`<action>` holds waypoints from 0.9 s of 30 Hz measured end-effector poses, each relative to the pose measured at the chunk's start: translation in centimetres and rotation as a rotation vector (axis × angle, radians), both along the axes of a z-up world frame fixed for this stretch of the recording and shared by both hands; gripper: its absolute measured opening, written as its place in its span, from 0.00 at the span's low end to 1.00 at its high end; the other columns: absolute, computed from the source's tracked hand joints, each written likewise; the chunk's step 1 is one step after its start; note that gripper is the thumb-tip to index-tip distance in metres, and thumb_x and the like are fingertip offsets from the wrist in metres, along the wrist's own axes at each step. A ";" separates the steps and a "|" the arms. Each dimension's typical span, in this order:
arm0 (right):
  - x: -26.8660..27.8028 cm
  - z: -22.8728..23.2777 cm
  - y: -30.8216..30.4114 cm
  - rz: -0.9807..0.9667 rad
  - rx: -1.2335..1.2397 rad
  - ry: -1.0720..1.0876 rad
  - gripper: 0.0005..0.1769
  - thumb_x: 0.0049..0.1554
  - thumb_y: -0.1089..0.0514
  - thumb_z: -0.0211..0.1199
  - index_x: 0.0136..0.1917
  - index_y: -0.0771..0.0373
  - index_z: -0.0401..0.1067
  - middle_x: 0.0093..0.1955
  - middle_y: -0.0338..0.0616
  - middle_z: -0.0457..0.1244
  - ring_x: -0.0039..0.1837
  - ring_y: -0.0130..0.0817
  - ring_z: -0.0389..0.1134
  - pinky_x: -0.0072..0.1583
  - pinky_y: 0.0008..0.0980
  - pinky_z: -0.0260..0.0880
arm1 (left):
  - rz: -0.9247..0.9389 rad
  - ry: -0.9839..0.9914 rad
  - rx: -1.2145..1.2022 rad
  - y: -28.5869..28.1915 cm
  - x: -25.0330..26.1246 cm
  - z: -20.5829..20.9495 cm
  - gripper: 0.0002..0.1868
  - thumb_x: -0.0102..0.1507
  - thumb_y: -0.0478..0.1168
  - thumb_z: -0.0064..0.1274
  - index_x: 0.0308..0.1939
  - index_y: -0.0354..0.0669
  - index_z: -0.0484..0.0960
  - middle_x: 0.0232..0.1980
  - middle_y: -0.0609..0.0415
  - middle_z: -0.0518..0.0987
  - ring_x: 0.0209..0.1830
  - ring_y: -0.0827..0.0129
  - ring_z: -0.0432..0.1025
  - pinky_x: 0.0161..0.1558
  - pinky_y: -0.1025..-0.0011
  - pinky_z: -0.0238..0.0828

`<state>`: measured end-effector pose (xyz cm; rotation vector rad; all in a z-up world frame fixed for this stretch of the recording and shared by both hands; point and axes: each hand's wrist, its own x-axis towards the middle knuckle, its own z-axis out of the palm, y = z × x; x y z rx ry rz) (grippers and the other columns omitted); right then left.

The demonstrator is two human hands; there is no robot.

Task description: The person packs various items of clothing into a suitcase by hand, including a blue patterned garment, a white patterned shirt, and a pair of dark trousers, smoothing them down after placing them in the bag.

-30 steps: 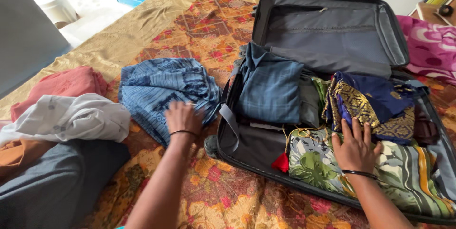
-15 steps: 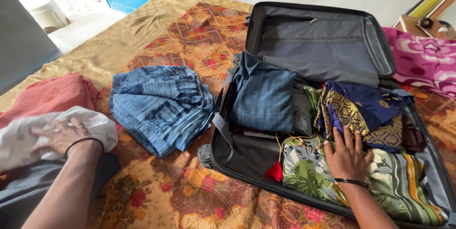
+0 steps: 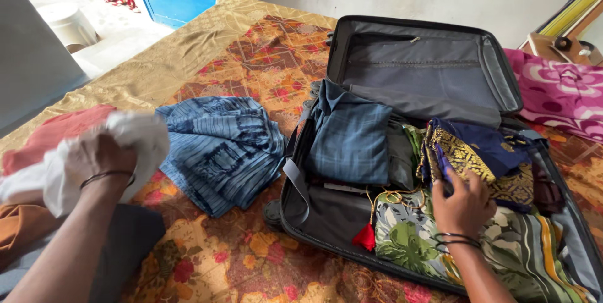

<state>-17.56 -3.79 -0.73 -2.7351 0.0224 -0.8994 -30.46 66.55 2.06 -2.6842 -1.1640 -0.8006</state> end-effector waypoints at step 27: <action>0.0 1.1 12.1 0.968 0.870 0.493 0.53 0.48 0.48 0.72 0.79 0.56 0.48 0.71 0.41 0.58 0.69 0.35 0.63 0.65 0.33 0.66 | -0.687 0.274 -0.068 -20.2 8.3 6.1 0.49 0.46 0.70 0.68 0.66 0.55 0.73 0.75 0.56 0.64 0.76 0.52 0.57 0.75 0.40 0.48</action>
